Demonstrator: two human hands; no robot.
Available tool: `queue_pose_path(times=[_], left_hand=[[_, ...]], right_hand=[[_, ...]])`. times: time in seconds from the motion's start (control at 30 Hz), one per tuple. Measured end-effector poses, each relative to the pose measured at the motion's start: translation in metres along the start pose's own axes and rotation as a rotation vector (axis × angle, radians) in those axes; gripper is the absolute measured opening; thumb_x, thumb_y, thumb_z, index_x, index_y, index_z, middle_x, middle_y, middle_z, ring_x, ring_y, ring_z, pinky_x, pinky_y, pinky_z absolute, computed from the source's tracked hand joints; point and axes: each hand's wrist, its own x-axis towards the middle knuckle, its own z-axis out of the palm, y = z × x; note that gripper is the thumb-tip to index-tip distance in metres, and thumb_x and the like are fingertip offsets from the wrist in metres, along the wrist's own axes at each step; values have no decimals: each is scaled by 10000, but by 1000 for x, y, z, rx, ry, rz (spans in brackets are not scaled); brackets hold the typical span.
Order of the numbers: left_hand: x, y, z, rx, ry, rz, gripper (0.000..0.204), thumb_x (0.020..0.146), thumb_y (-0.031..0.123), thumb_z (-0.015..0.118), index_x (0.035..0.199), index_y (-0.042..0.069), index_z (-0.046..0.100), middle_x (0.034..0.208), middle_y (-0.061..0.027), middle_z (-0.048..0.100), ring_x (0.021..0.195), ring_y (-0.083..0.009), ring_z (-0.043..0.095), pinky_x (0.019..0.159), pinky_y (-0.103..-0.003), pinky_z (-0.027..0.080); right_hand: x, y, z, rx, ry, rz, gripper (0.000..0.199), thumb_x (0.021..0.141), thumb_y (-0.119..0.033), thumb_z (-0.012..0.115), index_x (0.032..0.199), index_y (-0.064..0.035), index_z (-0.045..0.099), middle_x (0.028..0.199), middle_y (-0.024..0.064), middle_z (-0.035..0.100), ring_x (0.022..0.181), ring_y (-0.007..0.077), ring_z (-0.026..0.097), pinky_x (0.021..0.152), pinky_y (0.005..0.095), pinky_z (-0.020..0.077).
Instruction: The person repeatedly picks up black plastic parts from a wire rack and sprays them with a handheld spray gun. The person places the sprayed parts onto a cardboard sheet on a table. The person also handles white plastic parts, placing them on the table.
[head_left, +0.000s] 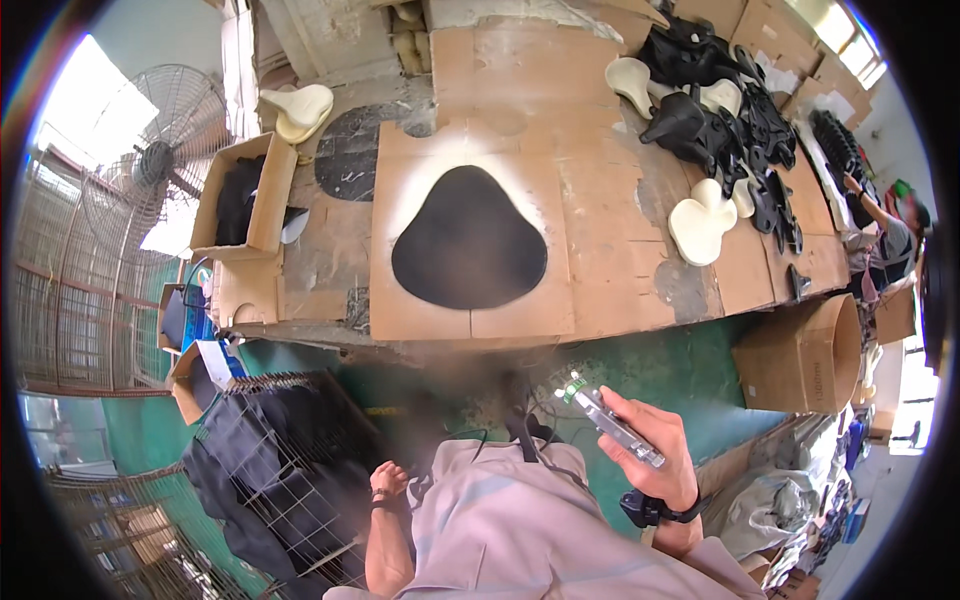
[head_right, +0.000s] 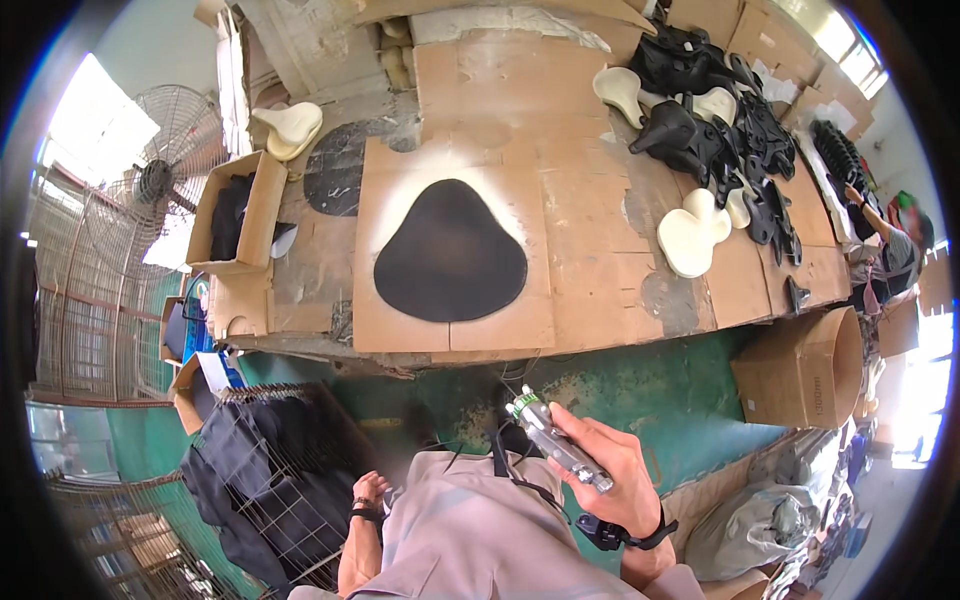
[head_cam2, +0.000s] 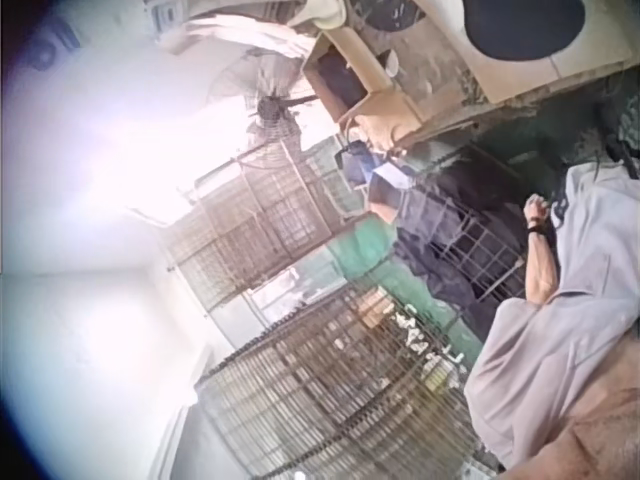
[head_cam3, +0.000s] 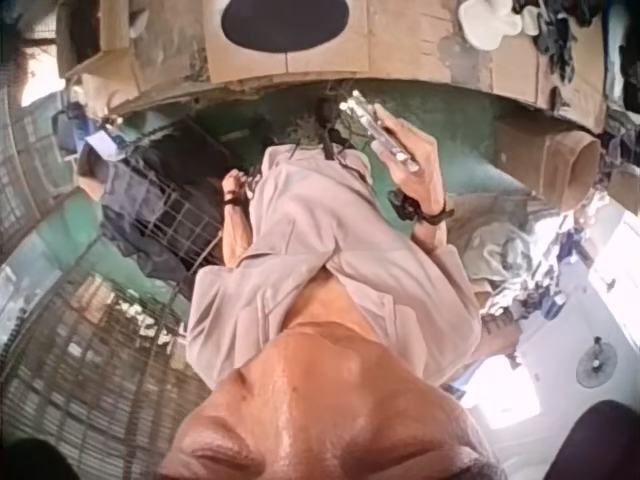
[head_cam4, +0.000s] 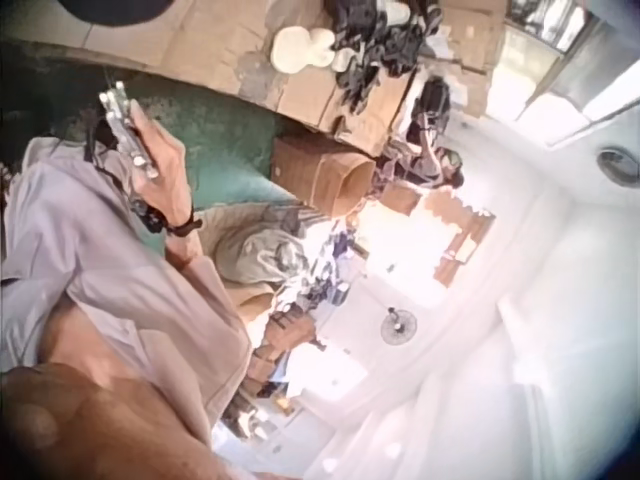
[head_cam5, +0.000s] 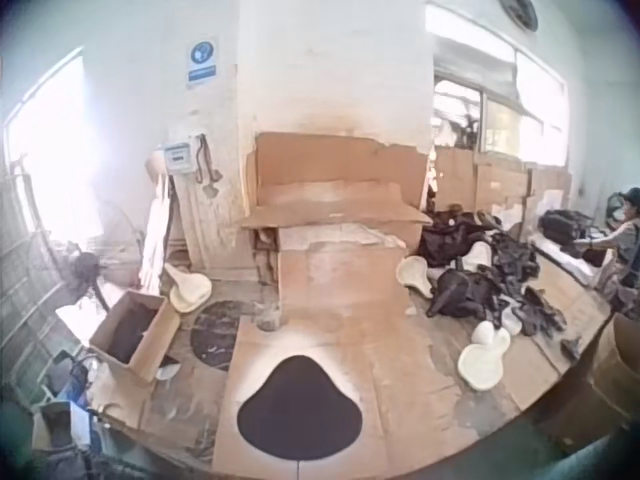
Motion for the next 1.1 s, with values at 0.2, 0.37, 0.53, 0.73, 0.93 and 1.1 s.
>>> queue_pose_path(times=[0.2, 0.37, 0.53, 0.73, 0.93, 1.1], left_hand=[[20, -25, -15, -23, -11, 168, 162, 867, -99, 500, 958, -4, 594, 678, -31, 485, 536, -152, 448, 451, -302, 368], [37, -19, -11, 318, -9, 230, 270, 882, -37, 581, 1151, -44, 598, 806, -104, 625, 625, -199, 612, 497, -287, 499], [11, 19, 52, 344, 89, 80, 226, 884, -11, 584, 1108, -10, 611, 756, -77, 602, 566, -184, 593, 444, -267, 471], [15, 45, 67, 370, -55, 99, 267, 907, 55, 575, 1172, 23, 577, 801, -68, 616, 602, -205, 624, 470, -325, 532], [35, 57, 68, 545, -25, 92, 326, 922, 131, 587, 1241, 67, 578, 929, -88, 662, 722, -240, 675, 631, -433, 598], [31, 52, 67, 555, -41, 78, 325, 922, 119, 579, 1240, 53, 558, 932, -91, 654, 746, -228, 676, 624, -416, 598]], right_hand=[[-3, 2, 8, -9, -43, -12, 545, 758, -2, 747, 1282, 30, 600, 870, 168, 657, 695, 273, 613, 666, 314, 484], [-12, 2, -4, -14, -43, 123, 526, 773, -24, 739, 1277, 42, 601, 908, 177, 676, 728, 269, 638, 687, 312, 498], [-33, 18, -17, -12, 64, 224, 536, 782, 8, 739, 1297, 30, 592, 998, 210, 693, 826, 296, 685, 755, 316, 521], [-50, 34, -21, -15, 282, 318, 461, 813, -26, 728, 1258, 33, 624, 925, 165, 703, 729, 201, 638, 698, 287, 500], [-35, 35, -16, -6, 341, 246, 449, 831, -32, 717, 1262, 45, 616, 895, 157, 695, 690, 198, 614, 666, 287, 495], [-1, 31, -5, 7, 361, 106, 452, 823, -26, 720, 1256, 48, 613, 868, 162, 674, 667, 208, 602, 651, 290, 492]])
